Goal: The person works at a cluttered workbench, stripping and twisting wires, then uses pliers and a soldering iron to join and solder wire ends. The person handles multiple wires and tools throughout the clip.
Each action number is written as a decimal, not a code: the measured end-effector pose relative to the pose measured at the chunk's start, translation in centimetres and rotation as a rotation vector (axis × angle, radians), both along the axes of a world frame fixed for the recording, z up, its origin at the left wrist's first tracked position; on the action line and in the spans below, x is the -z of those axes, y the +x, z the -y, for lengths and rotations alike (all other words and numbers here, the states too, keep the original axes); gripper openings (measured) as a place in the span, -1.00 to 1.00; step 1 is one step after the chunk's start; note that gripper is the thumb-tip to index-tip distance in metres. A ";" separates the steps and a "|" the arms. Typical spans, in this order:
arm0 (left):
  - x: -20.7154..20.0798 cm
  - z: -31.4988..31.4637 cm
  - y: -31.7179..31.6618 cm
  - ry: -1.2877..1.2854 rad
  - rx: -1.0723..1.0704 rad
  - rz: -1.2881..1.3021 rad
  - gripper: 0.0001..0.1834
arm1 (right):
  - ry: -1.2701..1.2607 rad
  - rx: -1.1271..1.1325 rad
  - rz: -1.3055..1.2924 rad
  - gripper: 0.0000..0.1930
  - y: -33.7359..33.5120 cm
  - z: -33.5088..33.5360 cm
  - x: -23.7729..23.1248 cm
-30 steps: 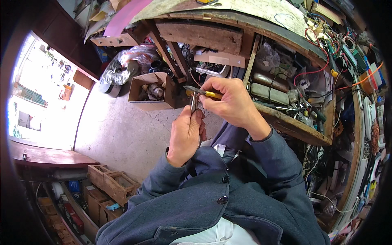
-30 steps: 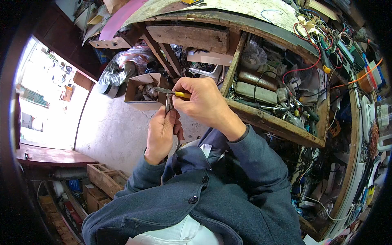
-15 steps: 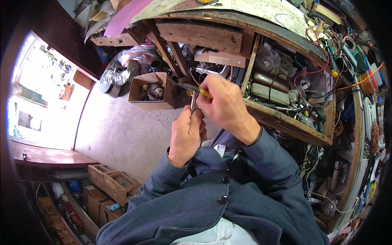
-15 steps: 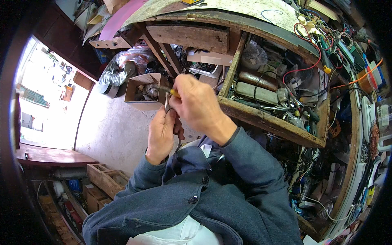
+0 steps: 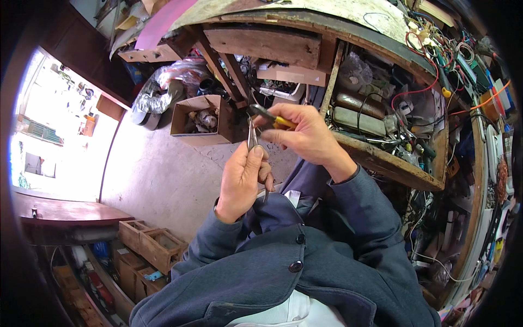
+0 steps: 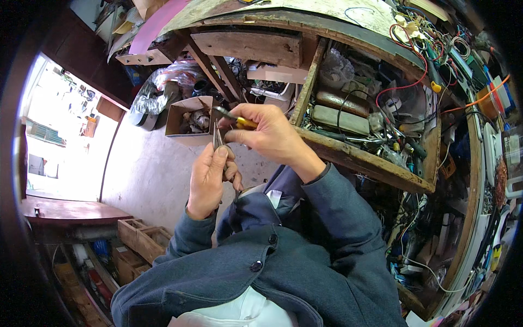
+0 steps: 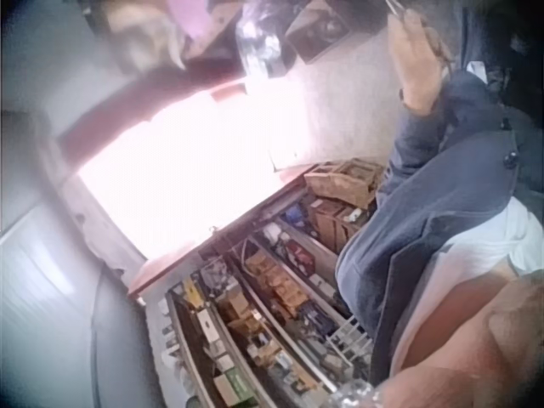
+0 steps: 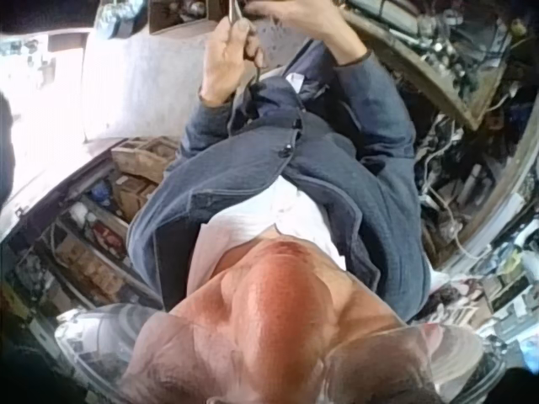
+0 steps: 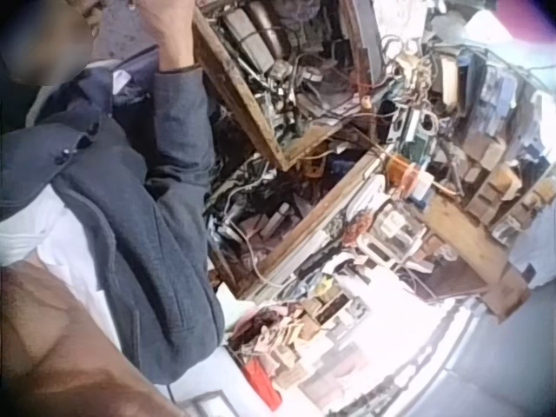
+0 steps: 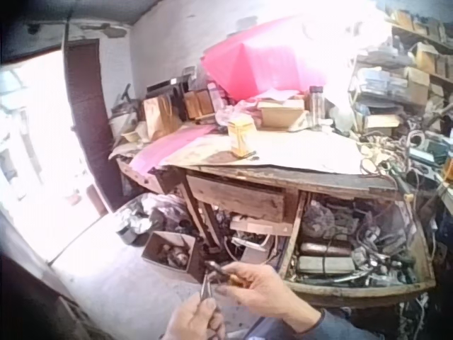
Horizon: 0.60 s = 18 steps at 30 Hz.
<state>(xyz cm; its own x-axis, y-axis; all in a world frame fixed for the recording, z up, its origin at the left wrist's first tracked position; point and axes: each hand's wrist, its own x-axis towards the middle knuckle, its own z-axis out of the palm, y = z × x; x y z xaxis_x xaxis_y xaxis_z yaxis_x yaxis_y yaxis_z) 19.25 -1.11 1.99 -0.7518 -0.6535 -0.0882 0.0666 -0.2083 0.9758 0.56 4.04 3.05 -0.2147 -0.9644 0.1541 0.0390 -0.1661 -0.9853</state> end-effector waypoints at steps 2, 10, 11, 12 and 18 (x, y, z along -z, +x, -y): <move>-0.2 -0.2 -0.1 -0.016 -0.003 0.006 -0.70 | -0.003 -0.016 0.034 -0.84 0.2 0.1 0.6; 0.0 0.3 -0.3 -0.086 -0.010 0.056 -0.70 | -0.013 0.131 -0.103 -0.89 0.1 0.0 0.4; 0.1 0.2 -0.5 -0.090 -0.017 0.041 -0.69 | -0.020 0.139 -0.109 -0.89 0.1 0.0 0.7; 0.0 0.1 -0.8 -0.062 -0.012 0.042 -0.69 | -0.037 0.159 -0.096 -0.89 0.1 0.1 0.7; 1.1 0.9 -0.3 -0.031 0.120 0.080 -0.71 | -0.028 0.330 -0.115 -0.89 -0.1 0.0 0.2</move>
<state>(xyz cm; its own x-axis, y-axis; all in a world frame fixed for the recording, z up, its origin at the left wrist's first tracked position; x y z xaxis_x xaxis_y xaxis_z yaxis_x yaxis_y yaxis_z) 18.93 -2.02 0.92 -0.8158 -0.5629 -0.1327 -0.0356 -0.1801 0.9830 0.45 4.09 2.88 -0.4943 -0.8407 0.2211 -0.1326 -0.1784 -0.9750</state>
